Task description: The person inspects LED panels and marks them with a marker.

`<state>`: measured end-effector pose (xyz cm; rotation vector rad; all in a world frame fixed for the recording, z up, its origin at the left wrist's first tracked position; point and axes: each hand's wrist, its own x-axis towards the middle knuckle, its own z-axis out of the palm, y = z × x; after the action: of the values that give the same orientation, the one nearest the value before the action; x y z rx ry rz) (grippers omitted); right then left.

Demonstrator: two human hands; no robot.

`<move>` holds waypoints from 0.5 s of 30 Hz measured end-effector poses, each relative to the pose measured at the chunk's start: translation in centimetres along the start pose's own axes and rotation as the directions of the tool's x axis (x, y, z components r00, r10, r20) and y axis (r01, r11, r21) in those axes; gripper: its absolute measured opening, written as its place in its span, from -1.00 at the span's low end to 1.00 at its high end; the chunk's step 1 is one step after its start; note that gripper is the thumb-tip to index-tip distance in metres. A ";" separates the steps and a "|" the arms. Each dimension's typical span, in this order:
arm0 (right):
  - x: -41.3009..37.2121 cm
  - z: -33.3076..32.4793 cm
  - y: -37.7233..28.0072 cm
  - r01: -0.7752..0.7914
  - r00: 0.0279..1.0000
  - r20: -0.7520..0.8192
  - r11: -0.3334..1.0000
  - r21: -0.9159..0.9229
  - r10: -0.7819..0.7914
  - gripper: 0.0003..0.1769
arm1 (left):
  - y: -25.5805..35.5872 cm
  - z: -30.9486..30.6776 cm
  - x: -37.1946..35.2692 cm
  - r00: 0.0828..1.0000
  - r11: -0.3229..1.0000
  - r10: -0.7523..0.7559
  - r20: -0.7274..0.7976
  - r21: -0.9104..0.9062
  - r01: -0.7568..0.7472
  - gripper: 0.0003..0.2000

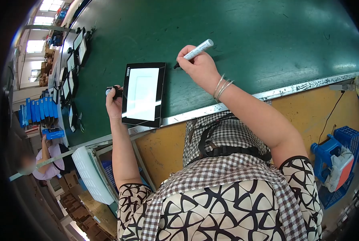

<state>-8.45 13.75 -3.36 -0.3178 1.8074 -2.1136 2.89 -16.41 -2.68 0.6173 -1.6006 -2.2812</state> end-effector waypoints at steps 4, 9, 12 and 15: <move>1.7 0.6 0.2 0.045 0.999 -0.003 0.998 -0.051 -0.045 -0.88 | 0.1 0.0 -0.1 0.999 0.999 -0.033 -0.013 0.005 0.033 -0.80; 2.0 0.2 0.0 0.060 0.997 -0.059 0.993 0.103 -0.055 -0.89 | 1.4 1.3 -0.5 0.999 1.000 0.027 0.019 0.004 -0.027 -0.82; 2.1 -2.1 -0.4 0.133 0.979 -0.178 0.968 0.211 -0.095 -0.92 | 6.3 5.8 -2.5 0.979 0.975 0.101 0.175 0.178 -0.133 -0.77; 1.9 -4.3 -2.0 0.228 0.949 -0.278 0.931 0.285 -0.148 -0.92 | 9.9 11.6 -5.4 0.685 0.531 0.303 0.662 0.479 -0.698 -0.69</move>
<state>-12.11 17.19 -2.16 -0.1507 1.5789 -2.6390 1.73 -7.77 10.96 -0.4029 -2.5141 -1.3436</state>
